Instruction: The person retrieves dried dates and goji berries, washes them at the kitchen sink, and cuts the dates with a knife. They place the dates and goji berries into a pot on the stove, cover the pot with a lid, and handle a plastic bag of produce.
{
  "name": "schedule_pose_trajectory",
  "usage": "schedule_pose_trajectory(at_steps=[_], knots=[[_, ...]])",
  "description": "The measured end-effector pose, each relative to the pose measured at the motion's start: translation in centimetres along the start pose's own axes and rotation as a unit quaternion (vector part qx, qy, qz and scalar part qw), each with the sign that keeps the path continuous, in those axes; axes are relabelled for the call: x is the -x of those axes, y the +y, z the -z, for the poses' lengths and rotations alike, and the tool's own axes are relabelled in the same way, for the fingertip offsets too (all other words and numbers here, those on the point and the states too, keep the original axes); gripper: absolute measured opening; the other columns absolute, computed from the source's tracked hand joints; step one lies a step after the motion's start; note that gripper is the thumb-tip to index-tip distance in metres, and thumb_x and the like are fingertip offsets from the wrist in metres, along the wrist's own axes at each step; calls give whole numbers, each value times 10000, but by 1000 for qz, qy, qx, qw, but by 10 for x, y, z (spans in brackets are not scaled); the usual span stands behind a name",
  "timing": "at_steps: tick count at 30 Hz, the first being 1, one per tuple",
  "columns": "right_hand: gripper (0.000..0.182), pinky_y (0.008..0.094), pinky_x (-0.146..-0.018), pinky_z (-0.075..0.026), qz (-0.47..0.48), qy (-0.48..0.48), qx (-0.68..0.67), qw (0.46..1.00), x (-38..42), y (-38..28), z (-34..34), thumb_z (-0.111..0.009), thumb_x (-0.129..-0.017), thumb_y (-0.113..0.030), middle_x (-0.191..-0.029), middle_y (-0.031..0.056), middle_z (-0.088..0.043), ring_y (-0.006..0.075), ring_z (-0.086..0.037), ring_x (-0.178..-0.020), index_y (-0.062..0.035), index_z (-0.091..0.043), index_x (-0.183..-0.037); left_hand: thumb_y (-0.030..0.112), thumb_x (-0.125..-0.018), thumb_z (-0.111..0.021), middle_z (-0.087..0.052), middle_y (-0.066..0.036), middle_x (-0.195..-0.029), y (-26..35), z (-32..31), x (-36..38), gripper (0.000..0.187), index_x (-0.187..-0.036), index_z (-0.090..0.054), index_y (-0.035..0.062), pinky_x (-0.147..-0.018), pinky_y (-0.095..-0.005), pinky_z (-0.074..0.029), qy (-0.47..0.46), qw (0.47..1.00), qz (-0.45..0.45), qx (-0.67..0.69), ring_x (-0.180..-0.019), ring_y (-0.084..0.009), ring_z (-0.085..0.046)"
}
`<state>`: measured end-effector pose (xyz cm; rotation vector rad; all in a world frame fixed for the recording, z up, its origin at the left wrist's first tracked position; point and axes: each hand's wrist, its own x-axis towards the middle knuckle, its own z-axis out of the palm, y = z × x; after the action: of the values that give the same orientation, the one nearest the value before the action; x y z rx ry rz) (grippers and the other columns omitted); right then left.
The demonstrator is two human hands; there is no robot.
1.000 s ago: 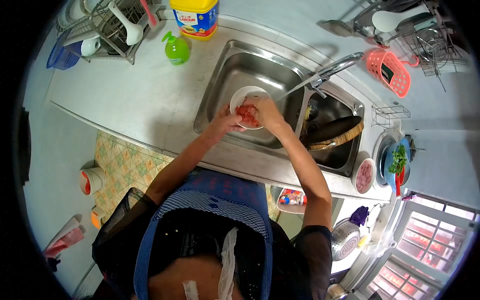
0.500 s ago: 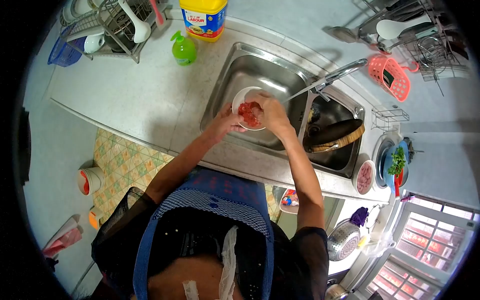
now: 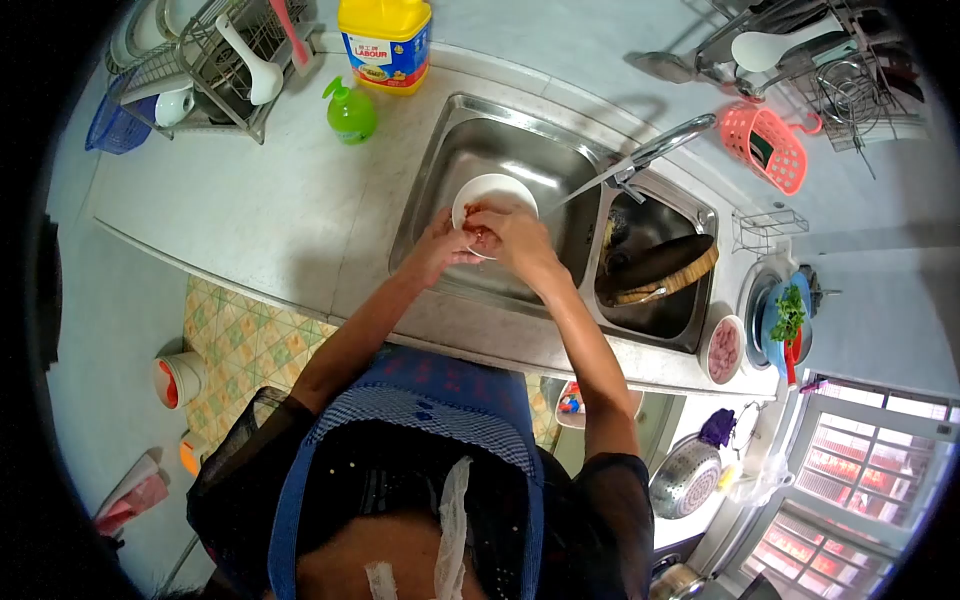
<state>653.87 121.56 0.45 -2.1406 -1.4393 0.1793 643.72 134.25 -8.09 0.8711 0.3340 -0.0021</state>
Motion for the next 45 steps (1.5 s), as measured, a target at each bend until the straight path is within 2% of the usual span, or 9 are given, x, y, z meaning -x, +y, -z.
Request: schedule_pose_trajectory(at_steps=[5, 9, 16, 23, 33, 37, 41, 44, 45], knots=[[160, 208, -595, -474, -252, 149, -469, 833, 3, 50, 31, -492, -910, -155, -822, 19, -618, 84, -577, -684, -58, -587, -994, 116, -775, -603, -501, -118, -1125, 2, -5, -2, 532, -1223, -323, 46, -750, -351, -545, 8, 1000, -23, 2, -972, -218, -577], [148, 176, -442, -358, -264, 320, -789, 453, -6, 154, 29, -533, -894, -173, -679, -14, -531, 49, -444, -515, -33, -562, -934, 113, -773, -609, -507, -117, -1115, 3, -8, -2, 525, -1212, -333, 34, -728, -329, -555, 39, 999, -16, -18, -955, -213, -586], [432, 209, -384, -180, -182, 120, -853, 475, -29, 103, 20, -422, -911, -454, -455, -57, -318, 56, -236, -376, -97, -539, -697, 114, -791, -604, -496, -120, -1126, -5, -13, -13, 504, -1205, -330, 28, -728, -318, -556, 24, 999, -22, -2, -939, -210, -593], [592, 332, -853, -399, -170, -21, -233, 957, -14, 56, 18, -255, -932, -495, -912, 97, -620, 213, -552, -917, -9, -590, -983, 150, -790, -616, -486, -117, -1146, -15, -25, -23, 568, -1239, -290, 31, -745, -315, -550, 16, 1000, -12, 0, -954, -200, -583], [631, 418, -1014, -324, -179, 133, -861, 458, -3, 84, 37, -215, -933, -484, -1249, 204, -467, 323, -428, -1182, 23, -405, -1257, 169, -775, -629, -495, -127, -1144, -13, -33, -22, 609, -1253, -286, 12, -739, -327, -549, 3, 1000, -8, -13, -962, -201, -582], [478, 419, -1014, -329, -170, 160, -885, 402, 0, 98, 30, -303, -954, -317, -1262, 196, -445, 331, -413, -1193, 33, -362, -1274, 159, -778, -621, -498, -130, -1138, -15, -30, -22, 623, -1268, -272, -1, -739, -334, -548, 4, 1000, -3, -16, -957, -211, -584], [425, 411, -1015, -331, -179, 141, -772, 594, -5, 97, 5, -404, -891, -56, -1273, 176, -413, 311, -390, -1212, -18, -318, -1306, 154, -786, -610, -490, -125, -1150, -12, -34, -21, 607, -1270, -273, 11, -751, -339, -545, -8, 1000, -3, 3, -975, -215, -575], [695, 359, -996, -320, -62, 95, -269, 957, -5, 66, 1, -497, -738, 86, -1294, 126, -371, 249, -371, -1210, -142, -275, -1357, 158, -802, -589, -505, -111, -1144, -17, -36, -24, 529, -1249, -332, 38, -774, -334, -524, 5, 1000, -13, 19, -963, -199, -571], [695, 359, -996, -320, -63, 95, -268, 957, -5, 54, 6, -497, -738, 86, -1294, 126, -371, 249, -371, -1210, -142, -275, -1357, 155, -798, -595, -488, -111, -1161, -19, -34, -26, 556, -1259, -307, 39, -777, -337, -529, -3, 1000, -8, 18, -982, -204, -566]])
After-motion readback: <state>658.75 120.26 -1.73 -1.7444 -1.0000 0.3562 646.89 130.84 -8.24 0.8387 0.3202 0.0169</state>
